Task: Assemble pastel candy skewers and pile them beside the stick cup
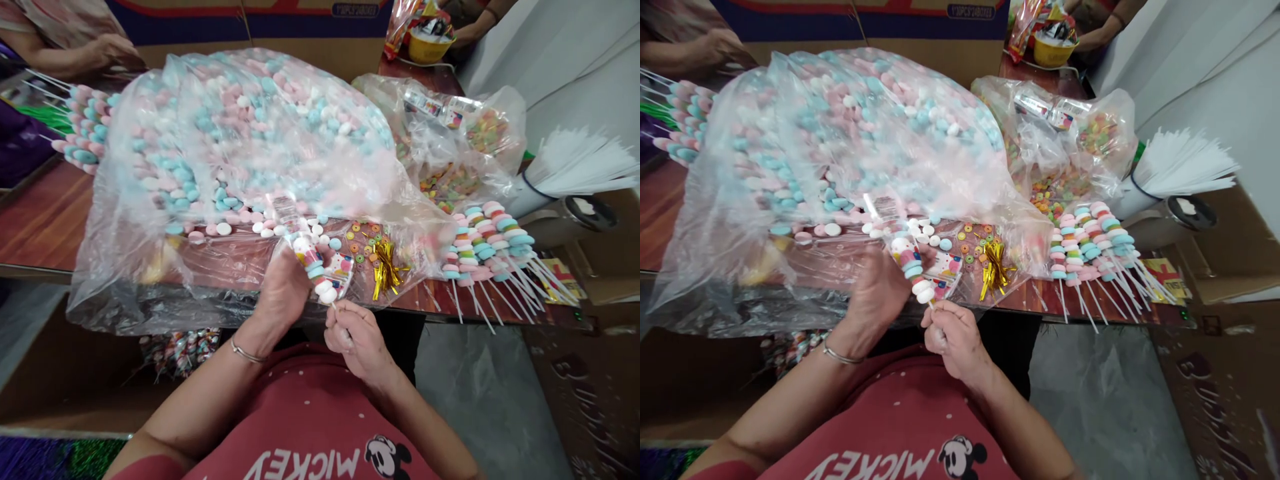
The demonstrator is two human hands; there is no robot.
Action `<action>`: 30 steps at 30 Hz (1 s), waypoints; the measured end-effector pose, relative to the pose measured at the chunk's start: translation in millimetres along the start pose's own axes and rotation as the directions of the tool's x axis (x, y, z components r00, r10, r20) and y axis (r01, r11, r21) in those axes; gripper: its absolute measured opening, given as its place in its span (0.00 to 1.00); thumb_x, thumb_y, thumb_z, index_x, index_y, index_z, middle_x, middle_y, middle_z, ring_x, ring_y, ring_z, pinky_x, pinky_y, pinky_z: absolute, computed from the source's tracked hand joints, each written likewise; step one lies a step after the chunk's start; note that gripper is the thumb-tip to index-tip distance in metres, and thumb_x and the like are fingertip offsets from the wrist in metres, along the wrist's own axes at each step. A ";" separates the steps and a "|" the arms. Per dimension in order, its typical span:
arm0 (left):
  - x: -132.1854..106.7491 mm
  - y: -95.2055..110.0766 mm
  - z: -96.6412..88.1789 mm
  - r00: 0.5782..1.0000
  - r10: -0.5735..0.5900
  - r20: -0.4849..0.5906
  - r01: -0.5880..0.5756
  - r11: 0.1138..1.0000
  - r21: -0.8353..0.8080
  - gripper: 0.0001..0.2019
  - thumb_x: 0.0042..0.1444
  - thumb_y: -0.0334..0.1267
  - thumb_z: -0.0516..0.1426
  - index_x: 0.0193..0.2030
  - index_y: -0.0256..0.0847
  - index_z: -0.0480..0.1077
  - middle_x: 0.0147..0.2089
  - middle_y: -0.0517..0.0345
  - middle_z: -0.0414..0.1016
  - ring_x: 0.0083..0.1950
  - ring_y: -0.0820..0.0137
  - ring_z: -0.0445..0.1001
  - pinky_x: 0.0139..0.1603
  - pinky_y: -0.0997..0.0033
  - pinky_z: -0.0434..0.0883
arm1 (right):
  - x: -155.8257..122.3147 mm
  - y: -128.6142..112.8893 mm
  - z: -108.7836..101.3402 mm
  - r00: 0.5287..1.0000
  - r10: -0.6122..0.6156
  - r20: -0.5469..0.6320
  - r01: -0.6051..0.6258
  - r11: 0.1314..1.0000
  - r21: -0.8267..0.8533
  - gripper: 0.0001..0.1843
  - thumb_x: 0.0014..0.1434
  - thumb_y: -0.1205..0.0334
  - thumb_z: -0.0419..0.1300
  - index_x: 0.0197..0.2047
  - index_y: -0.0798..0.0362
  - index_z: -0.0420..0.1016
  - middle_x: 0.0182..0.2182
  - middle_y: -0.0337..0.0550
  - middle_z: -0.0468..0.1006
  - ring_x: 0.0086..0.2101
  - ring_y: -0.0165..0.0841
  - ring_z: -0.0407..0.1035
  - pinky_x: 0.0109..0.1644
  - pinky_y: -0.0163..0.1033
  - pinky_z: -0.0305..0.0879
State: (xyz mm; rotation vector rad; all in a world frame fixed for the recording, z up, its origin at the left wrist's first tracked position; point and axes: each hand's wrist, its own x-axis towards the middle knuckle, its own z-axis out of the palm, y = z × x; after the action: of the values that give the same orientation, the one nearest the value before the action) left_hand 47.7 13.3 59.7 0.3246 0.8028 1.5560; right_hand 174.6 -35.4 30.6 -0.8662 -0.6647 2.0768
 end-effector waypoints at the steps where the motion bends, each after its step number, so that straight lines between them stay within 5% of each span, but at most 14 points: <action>1: 5.4 6.0 -1.9 1.000 0.006 0.009 -0.006 1.000 -0.012 0.32 0.31 0.59 0.70 0.36 0.36 0.72 0.35 0.51 0.80 0.39 0.62 0.79 0.38 0.67 0.75 | -0.8 -2.2 -0.9 0.999 0.030 0.031 -0.030 0.999 0.020 0.09 0.50 0.59 0.60 0.24 0.55 0.70 0.08 0.24 0.53 0.11 0.19 0.40 0.18 0.31 0.38; 4: 17.4 19.3 -3.6 1.000 -0.009 -0.017 0.009 1.000 -0.022 0.30 0.36 0.61 0.68 0.37 0.36 0.72 0.35 0.49 0.79 0.39 0.61 0.80 0.38 0.65 0.76 | -1.6 -4.5 -2.6 0.992 0.093 0.089 -0.097 0.994 0.043 0.11 0.50 0.57 0.61 0.22 0.54 0.69 0.06 0.24 0.52 0.11 0.19 0.39 0.18 0.31 0.39; 8: 17.4 21.4 1.4 0.999 -0.042 -0.032 0.040 0.998 -0.048 0.21 0.44 0.50 0.69 0.37 0.37 0.71 0.24 0.63 0.71 0.25 0.73 0.73 0.30 0.72 0.72 | 1.4 0.1 -4.2 0.991 0.102 0.086 -0.104 0.994 0.019 0.11 0.50 0.56 0.60 0.23 0.54 0.68 0.07 0.23 0.51 0.11 0.19 0.38 0.18 0.31 0.39; 12: 12.6 14.5 4.8 0.999 -0.001 0.053 0.003 0.999 -0.040 0.18 0.41 0.41 0.71 0.36 0.38 0.71 0.17 0.72 0.59 0.16 0.81 0.59 0.20 0.78 0.63 | 0.3 4.4 -7.6 0.999 -0.027 -0.031 0.017 0.963 -0.268 0.11 0.55 0.56 0.56 0.25 0.53 0.68 0.11 0.26 0.54 0.14 0.21 0.44 0.19 0.32 0.40; 14: 10.6 8.3 5.6 0.997 0.005 0.083 -0.004 1.000 -0.016 0.19 0.40 0.40 0.72 0.36 0.38 0.70 0.17 0.71 0.60 0.16 0.81 0.58 0.20 0.78 0.61 | -2.0 4.3 -8.9 0.973 -0.223 -0.055 0.151 0.804 -0.575 0.12 0.58 0.57 0.54 0.27 0.53 0.69 0.15 0.30 0.58 0.17 0.23 0.50 0.22 0.33 0.46; 16: 6.6 -1.2 6.6 0.994 -0.002 0.107 0.002 1.000 0.006 0.21 0.40 0.41 0.72 0.37 0.39 0.70 0.18 0.70 0.62 0.17 0.80 0.61 0.21 0.78 0.63 | -3.1 3.4 -9.2 0.893 -0.449 0.023 0.268 0.491 -0.829 0.12 0.60 0.59 0.52 0.27 0.53 0.69 0.16 0.33 0.60 0.20 0.25 0.53 0.26 0.34 0.50; 18: -0.9 -13.9 7.2 0.992 -0.028 0.119 0.025 0.999 0.031 0.20 0.41 0.41 0.71 0.37 0.39 0.69 0.18 0.70 0.63 0.18 0.78 0.64 0.23 0.77 0.64 | -2.3 3.0 -9.0 0.784 -0.606 0.137 0.312 0.192 -0.931 0.12 0.59 0.61 0.51 0.26 0.53 0.69 0.16 0.35 0.60 0.21 0.27 0.53 0.28 0.36 0.50; 20: -11.0 -26.6 6.6 0.989 -0.083 0.125 0.076 0.995 0.061 0.19 0.42 0.42 0.70 0.36 0.38 0.69 0.19 0.68 0.65 0.21 0.75 0.68 0.26 0.75 0.67 | -0.9 3.0 -9.3 0.729 -0.658 0.189 0.314 0.076 -0.946 0.13 0.60 0.63 0.50 0.26 0.53 0.69 0.16 0.36 0.60 0.20 0.27 0.52 0.28 0.37 0.50; 22: -19.8 -34.1 4.5 0.979 -0.143 0.143 0.131 0.987 0.095 0.18 0.42 0.43 0.70 0.36 0.38 0.70 0.21 0.65 0.69 0.25 0.72 0.73 0.29 0.73 0.69 | -0.9 2.1 -10.5 0.768 -0.623 0.147 0.321 0.177 -0.930 0.13 0.61 0.61 0.49 0.27 0.52 0.68 0.17 0.36 0.61 0.20 0.27 0.53 0.26 0.36 0.51; 26: -19.8 -21.1 -1.1 0.982 -0.142 0.126 0.129 0.986 0.110 0.26 0.36 0.49 0.72 0.39 0.37 0.72 0.32 0.53 0.79 0.35 0.64 0.78 0.36 0.68 0.73 | -5.9 -3.5 -13.0 0.934 -0.358 -0.011 0.235 0.637 -0.734 0.15 0.64 0.55 0.49 0.30 0.52 0.68 0.16 0.31 0.57 0.18 0.25 0.50 0.22 0.32 0.49; 30: -3.8 6.0 0.4 0.999 0.026 0.026 -0.028 0.997 0.074 0.30 0.31 0.54 0.72 0.37 0.37 0.72 0.36 0.50 0.80 0.38 0.62 0.80 0.40 0.65 0.75 | -7.6 -6.4 -9.8 0.983 -0.186 0.006 0.153 0.789 -0.595 0.14 0.62 0.54 0.51 0.30 0.53 0.69 0.16 0.30 0.57 0.18 0.24 0.50 0.21 0.32 0.48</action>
State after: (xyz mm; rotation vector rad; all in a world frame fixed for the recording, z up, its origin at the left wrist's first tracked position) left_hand 44.1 10.0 64.9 0.4098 0.8418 1.5466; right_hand 188.5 -36.4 31.6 -1.1473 -1.3592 1.6821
